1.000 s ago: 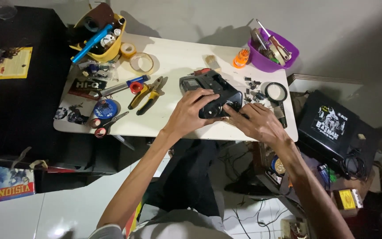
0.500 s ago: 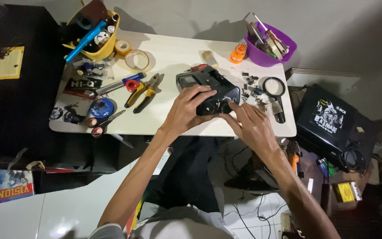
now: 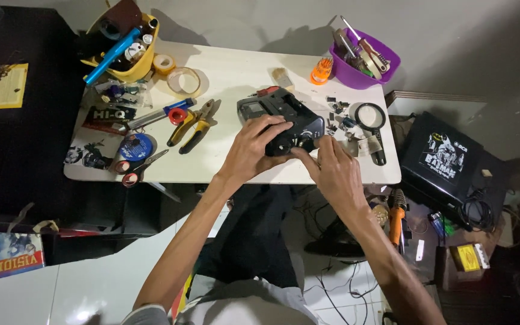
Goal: Disassembling an electronic device by removing screws with a screwdriver and prying the plastic casing apart.
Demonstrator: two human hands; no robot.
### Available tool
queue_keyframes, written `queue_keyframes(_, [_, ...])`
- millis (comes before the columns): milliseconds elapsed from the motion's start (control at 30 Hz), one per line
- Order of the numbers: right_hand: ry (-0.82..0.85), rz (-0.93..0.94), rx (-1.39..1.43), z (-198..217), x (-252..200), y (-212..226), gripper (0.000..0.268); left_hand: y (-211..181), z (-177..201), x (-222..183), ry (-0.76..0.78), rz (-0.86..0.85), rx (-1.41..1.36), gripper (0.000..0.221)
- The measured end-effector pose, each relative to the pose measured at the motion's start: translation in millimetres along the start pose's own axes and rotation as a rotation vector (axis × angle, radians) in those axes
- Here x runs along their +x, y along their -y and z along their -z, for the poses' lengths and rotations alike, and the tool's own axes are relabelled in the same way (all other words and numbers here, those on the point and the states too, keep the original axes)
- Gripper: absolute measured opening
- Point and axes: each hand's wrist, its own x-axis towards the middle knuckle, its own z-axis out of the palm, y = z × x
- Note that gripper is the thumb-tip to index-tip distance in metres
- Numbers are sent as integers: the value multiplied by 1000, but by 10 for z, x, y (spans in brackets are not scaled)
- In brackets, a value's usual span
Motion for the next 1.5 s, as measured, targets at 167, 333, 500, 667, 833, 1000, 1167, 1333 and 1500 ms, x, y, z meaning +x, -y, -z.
queue_keyframes(167, [43, -51, -10, 39, 33, 72, 46, -28, 17, 3, -8, -17, 22, 56])
queue_keyframes(333, [45, -82, 17, 53, 58, 103, 46, -35, -12, -5, -20, -2, 34, 59])
queue_keyframes(500, [80, -157, 78, 71, 23, 131, 49, -61, -8, -6, -19, -21, 77, 56])
queue_keyframes(667, [106, -244, 102, -8, -3, 95, 52, -26, -79, -24, -29, -35, 81, 55])
queue_keyframes(833, [144, -337, 136, 11, -9, 149, 54, -22, -136, -49, -40, -59, 131, 53])
queue_keyframes(1000, [151, -355, 87, 23, -5, 115, 58, 66, -256, -77, -27, -29, 174, 59])
queue_keyframes(1167, [166, -272, -57, -35, 176, -109, 58, -42, -192, 112, -29, 3, 183, 62])
queue_keyframes(1333, [239, -234, -123, 68, 600, -232, 59, 12, -157, 363, -93, 29, 221, 59])
queue_keyframes(1500, [133, -164, -147, 18, 1039, -326, 66, -25, 136, 659, -2, 245, -27, 64])
